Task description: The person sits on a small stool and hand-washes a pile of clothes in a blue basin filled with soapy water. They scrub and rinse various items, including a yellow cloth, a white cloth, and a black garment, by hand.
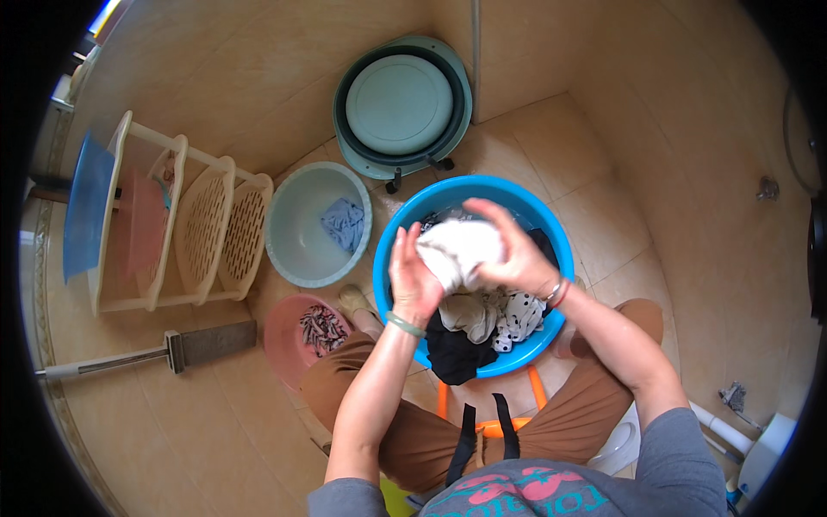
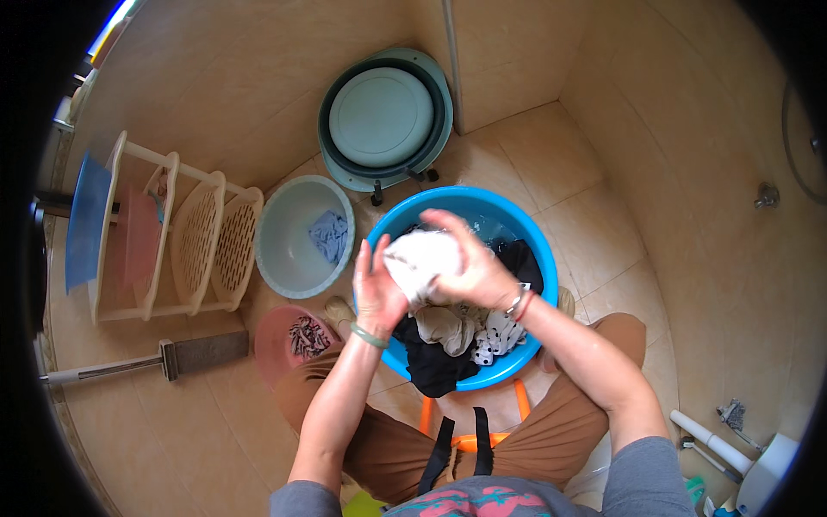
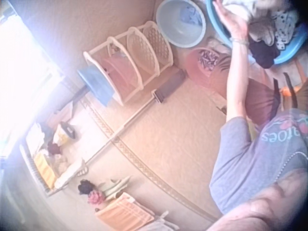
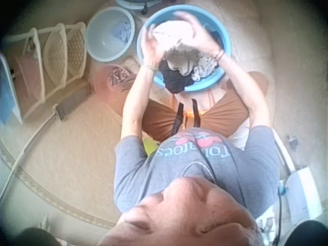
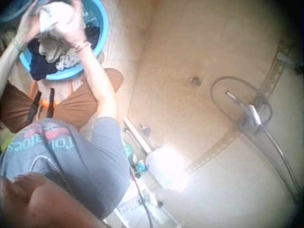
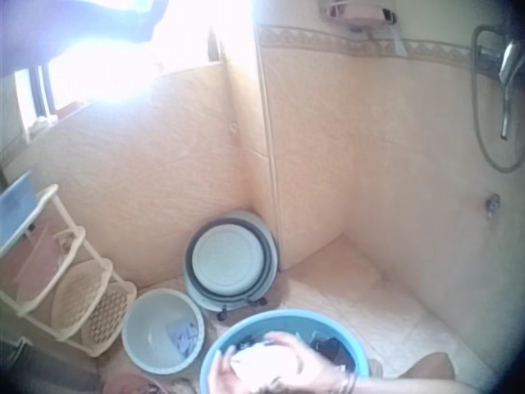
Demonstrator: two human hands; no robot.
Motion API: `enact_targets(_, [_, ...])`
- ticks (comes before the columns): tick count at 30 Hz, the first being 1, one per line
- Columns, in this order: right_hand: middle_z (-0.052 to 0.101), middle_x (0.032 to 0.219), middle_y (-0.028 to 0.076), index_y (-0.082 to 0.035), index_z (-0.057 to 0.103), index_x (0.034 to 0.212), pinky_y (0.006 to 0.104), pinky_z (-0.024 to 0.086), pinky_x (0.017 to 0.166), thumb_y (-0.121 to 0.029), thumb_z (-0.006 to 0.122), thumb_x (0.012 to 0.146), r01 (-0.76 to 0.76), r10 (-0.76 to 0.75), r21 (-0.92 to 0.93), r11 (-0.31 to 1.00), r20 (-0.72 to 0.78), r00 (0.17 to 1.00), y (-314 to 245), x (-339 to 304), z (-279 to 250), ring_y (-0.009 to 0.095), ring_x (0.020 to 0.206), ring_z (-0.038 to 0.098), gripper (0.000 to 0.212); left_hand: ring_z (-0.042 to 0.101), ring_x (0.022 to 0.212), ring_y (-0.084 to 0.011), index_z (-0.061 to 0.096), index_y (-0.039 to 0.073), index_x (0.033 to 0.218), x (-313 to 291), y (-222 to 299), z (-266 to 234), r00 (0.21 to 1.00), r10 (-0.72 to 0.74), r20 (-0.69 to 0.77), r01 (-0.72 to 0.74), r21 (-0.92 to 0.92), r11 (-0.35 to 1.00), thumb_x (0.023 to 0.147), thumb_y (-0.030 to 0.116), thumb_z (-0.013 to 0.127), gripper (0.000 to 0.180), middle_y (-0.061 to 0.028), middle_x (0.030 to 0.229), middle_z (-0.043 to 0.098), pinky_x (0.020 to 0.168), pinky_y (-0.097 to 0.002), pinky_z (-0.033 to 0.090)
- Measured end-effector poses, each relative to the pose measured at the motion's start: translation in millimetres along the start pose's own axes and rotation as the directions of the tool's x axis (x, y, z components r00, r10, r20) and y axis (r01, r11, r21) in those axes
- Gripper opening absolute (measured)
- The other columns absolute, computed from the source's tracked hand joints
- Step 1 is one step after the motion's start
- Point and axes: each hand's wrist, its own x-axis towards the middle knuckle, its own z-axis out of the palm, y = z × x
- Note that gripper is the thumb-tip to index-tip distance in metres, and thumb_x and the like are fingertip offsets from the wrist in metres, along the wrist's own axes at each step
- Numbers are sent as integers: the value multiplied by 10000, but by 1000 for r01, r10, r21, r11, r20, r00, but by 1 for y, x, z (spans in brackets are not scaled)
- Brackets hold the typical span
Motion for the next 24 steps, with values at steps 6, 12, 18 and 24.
enact_targets(6, [585, 1150, 142, -96, 623, 1199, 388, 496, 914, -120, 769, 735, 299, -127, -414, 860, 395, 910, -6, -19, 28, 331, 1064, 600, 487, 606, 1006, -190, 446, 179, 1407, 15, -9, -4, 999, -47, 0, 45, 244, 969, 948, 217, 605, 487, -90, 1132, 606, 900, -339, 507])
enact_targets(12, [606, 946, 81, -63, 662, 946, 310, 547, 611, -239, 693, 806, 475, -327, -730, 492, 350, 877, 16, -37, 51, 197, 780, 643, 227, 477, 519, -101, 505, 158, 681, 44, -40, -19, 985, -85, -148, 130, 320, 939, 942, 584, 494, 500, 21, 589, 494, 494, -255, 406])
enact_targets(18, [632, 728, 158, -74, 618, 805, 440, 516, 586, -196, 546, 888, -63, -95, -736, 674, -171, 981, 87, 0, -11, 357, 688, 636, 165, 619, 840, -153, 618, 80, 1021, 29, -87, -14, 912, 253, -323, -75, 475, 877, 1003, 259, 467, 235, -33, 949, 651, 744, -300, 494])
enact_targets(24, [589, 760, 156, -10, 590, 782, 427, 513, 585, -170, 566, 889, 460, -370, -732, 503, 298, 880, 47, -27, 40, 349, 696, 611, 194, 540, 691, -94, 565, 139, 842, 49, -42, -62, 995, -7, -96, 51, 460, 886, 994, 316, 500, 242, 10, 771, 580, 606, -275, 445])
